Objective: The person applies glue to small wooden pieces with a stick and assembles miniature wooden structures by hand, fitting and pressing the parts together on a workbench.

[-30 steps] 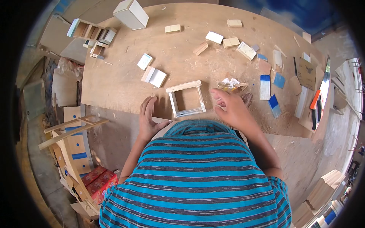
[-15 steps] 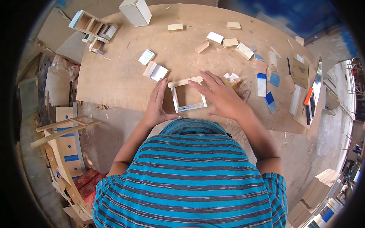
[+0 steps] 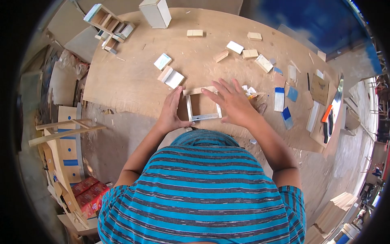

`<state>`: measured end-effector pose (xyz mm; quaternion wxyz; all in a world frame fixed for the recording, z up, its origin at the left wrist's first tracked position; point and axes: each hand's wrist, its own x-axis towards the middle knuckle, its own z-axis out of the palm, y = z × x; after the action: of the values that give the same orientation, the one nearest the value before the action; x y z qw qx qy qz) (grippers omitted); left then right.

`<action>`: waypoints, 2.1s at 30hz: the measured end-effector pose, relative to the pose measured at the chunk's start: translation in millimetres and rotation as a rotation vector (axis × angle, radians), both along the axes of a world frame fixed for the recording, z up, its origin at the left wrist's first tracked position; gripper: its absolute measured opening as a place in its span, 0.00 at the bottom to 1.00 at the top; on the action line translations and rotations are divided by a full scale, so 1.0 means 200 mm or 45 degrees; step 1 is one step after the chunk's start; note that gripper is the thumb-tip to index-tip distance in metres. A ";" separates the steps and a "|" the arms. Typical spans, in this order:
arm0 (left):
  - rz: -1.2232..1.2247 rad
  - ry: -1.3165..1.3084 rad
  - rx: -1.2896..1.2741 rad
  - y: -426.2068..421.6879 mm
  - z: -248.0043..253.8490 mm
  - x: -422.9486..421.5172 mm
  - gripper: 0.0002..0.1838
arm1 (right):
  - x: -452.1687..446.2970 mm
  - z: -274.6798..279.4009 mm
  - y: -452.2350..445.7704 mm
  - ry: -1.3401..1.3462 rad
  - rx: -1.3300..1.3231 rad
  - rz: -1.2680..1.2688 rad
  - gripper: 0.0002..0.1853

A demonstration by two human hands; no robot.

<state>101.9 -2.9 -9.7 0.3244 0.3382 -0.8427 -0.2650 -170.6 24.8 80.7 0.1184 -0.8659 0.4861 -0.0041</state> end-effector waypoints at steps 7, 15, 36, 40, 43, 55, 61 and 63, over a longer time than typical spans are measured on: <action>0.018 -0.021 0.032 0.00 0.01 -0.01 0.71 | -0.01 -0.01 -0.02 0.031 0.001 0.010 0.63; 0.023 -0.026 0.029 0.01 0.02 0.00 0.72 | -0.01 -0.01 -0.02 0.003 -0.043 0.025 0.66; 0.047 -0.064 0.035 0.01 0.04 -0.03 0.71 | 0.00 -0.01 -0.06 0.068 -0.002 0.063 0.69; 0.045 -0.066 0.039 0.01 0.04 -0.03 0.71 | 0.00 0.00 -0.07 0.097 0.002 0.078 0.68; 0.039 -0.054 0.042 0.01 0.04 -0.03 0.71 | 0.00 0.01 -0.07 0.091 -0.003 0.084 0.67; 0.062 -0.052 0.041 0.02 0.05 -0.02 0.71 | 0.01 -0.01 -0.08 0.044 -0.003 0.082 0.65; 0.056 -0.034 0.033 0.01 0.05 -0.01 0.70 | 0.01 0.00 -0.08 0.022 0.018 0.085 0.63; 0.051 -0.030 0.034 0.01 0.05 -0.01 0.70 | 0.01 0.01 -0.08 0.003 0.034 0.087 0.62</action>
<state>100.6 -0.1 1.2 0.3151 0.3624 -0.8359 -0.2656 -167.6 9.0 82.8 0.1293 -0.8803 0.4564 0.0075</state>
